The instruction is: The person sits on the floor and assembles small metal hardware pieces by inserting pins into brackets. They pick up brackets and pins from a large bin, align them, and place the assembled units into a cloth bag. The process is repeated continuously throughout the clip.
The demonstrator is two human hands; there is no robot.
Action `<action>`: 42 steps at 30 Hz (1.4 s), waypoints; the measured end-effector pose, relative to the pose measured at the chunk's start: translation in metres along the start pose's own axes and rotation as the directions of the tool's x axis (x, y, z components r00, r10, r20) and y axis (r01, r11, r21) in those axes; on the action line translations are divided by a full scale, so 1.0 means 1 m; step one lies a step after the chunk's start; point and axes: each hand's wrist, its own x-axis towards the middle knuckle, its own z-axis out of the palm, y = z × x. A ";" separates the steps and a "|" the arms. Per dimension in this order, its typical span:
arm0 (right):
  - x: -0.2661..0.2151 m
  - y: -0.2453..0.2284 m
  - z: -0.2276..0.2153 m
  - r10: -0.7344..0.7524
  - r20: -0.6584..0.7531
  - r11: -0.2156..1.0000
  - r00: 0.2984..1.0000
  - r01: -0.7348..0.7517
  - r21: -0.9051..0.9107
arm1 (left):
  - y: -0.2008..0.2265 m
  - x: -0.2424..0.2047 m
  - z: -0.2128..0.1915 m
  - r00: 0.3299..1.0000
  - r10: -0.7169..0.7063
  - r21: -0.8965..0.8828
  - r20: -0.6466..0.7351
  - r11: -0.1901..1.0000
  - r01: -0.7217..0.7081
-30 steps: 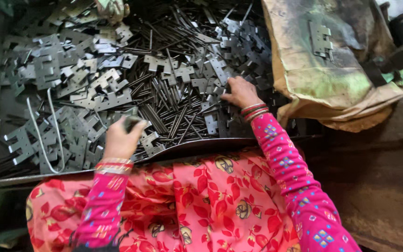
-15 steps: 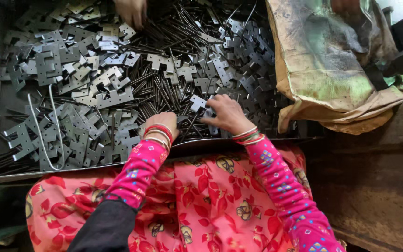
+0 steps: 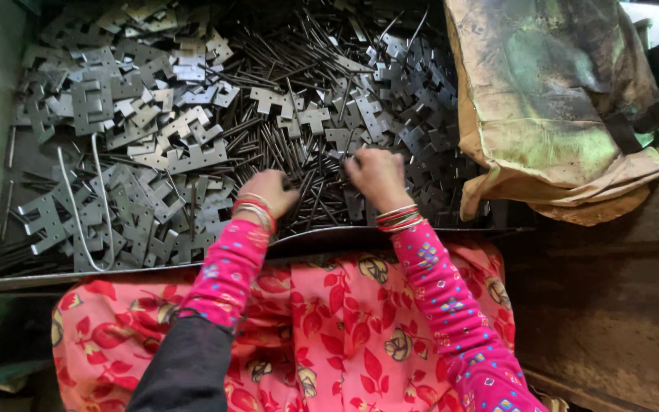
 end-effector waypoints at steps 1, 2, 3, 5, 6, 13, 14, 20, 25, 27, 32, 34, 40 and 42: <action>-0.003 0.006 0.000 0.018 -0.041 0.999 0.999 -0.016 0.049 | -0.001 -0.001 0.002 0.999 -0.027 -0.024 -0.029 0.999 0.027; -0.002 0.010 0.001 0.038 -0.088 0.994 0.995 -0.029 0.104 | -0.003 0.001 0.001 0.997 -0.052 -0.041 -0.063 0.998 0.049; -0.002 0.012 0.001 -0.022 -0.135 0.997 0.991 0.033 0.076 | -0.003 0.002 0.001 0.992 -0.077 -0.059 -0.096 0.996 0.071; -0.002 0.014 0.000 -0.159 -0.217 0.987 0.963 0.163 0.004 | 0.006 0.004 0.009 0.997 -0.071 0.092 -0.036 0.993 0.074; -0.004 0.015 -0.001 -0.107 -0.202 0.994 0.974 0.110 0.005 | 0.013 0.005 0.014 0.998 -0.067 0.167 -0.004 0.984 0.067; -0.026 -0.001 -0.025 -0.015 -0.489 0.824 0.872 0.287 0.488 | 0.009 0.001 0.006 0.994 0.054 -0.221 -0.091 0.972 -0.073; -0.031 -0.003 -0.031 0.033 -0.492 0.765 0.870 0.295 0.573 | 0.003 -0.003 0.000 0.991 0.065 -0.460 -0.114 0.881 -0.111; -0.042 -0.029 -0.065 0.131 -0.367 0.358 0.921 0.301 0.884 | -0.012 -0.035 -0.021 0.994 0.092 -0.990 0.057 -0.124 0.068; -0.034 -0.090 -0.076 -0.086 -0.291 0.731 0.953 0.258 0.632 | 0.003 -0.044 0.005 0.998 0.057 -0.968 0.031 -0.247 0.044; -0.032 -0.118 -0.072 -0.209 -0.325 0.813 0.922 0.348 0.466 | 0.008 -0.044 0.016 0.995 0.083 -0.941 -0.064 -0.338 -0.032; -0.045 -0.122 -0.067 -0.115 -0.379 0.732 0.918 0.336 0.593 | -0.004 -0.053 0.017 0.978 0.206 -0.832 0.004 -0.542 0.118; -0.055 -0.106 -0.065 -0.054 -0.421 0.710 0.905 0.332 0.621 | -0.007 -0.055 0.015 0.985 0.172 -0.862 -0.007 -0.500 0.081; -0.069 -0.084 -0.029 -0.198 0.165 0.126 0.966 -0.142 0.982 | 0.001 -0.026 0.024 0.988 0.109 -0.983 -0.109 -0.161 -0.091; -0.066 -0.071 -0.018 -0.130 0.139 0.152 0.982 -0.119 0.981 | -0.011 -0.009 0.016 0.969 -0.105 -0.843 -0.222 0.520 -0.137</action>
